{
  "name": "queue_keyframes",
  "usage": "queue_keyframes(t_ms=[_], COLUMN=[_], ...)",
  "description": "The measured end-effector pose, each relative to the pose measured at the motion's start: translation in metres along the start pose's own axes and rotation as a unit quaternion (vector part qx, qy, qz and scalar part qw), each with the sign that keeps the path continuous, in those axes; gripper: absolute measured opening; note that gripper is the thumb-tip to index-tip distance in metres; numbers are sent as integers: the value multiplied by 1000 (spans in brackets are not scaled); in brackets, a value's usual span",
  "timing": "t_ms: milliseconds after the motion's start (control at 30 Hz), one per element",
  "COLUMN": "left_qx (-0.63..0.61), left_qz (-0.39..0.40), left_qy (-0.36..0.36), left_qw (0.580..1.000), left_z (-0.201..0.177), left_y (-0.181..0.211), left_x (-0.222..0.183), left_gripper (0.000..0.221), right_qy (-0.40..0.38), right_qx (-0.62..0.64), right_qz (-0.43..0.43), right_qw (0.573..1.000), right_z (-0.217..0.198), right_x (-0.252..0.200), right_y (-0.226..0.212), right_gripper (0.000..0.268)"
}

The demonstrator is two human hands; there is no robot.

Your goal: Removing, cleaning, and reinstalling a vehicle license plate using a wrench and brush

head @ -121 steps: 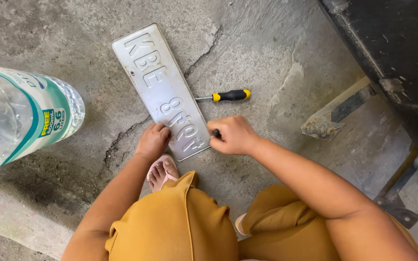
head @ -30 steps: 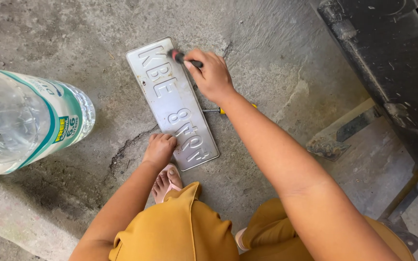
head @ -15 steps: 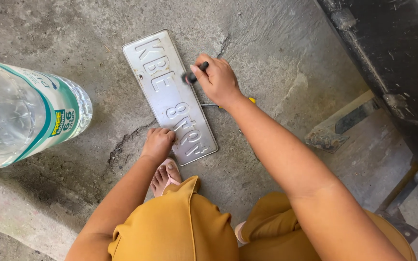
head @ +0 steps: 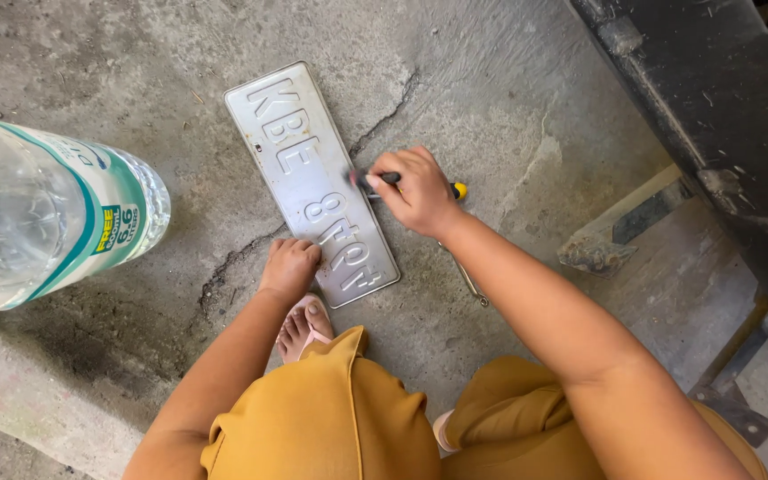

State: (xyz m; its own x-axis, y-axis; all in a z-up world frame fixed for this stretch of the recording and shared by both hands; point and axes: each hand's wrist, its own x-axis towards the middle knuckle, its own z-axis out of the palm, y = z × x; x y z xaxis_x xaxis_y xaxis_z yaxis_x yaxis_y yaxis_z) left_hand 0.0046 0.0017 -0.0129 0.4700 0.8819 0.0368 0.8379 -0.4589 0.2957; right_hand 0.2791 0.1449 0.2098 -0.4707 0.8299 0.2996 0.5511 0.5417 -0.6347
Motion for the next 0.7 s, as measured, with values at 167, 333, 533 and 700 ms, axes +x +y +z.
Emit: queue_keyframes(t_ms=[167,333,533,700], left_qx=[-2,-9,8,13], left_qz=[-7,-16,-13,-9], left_qy=[-7,-27,-1,-10], left_qw=[1000,999,1000,1000], left_z=[-3,-3,-8,-5], left_y=[3,2,2,-1], left_x=[0,1,6,2], left_gripper=[17,17,18,19], right_qy=[10,78,33,-36], right_qx=[67,78,29,53], right_qz=[63,41,20,53], right_qw=[996,993,999,997], right_z=[4,-7,-12,-22], right_x=[-11,19,-6,-21], right_y=[10,-1,12,5], right_gripper=[12,11,14,15])
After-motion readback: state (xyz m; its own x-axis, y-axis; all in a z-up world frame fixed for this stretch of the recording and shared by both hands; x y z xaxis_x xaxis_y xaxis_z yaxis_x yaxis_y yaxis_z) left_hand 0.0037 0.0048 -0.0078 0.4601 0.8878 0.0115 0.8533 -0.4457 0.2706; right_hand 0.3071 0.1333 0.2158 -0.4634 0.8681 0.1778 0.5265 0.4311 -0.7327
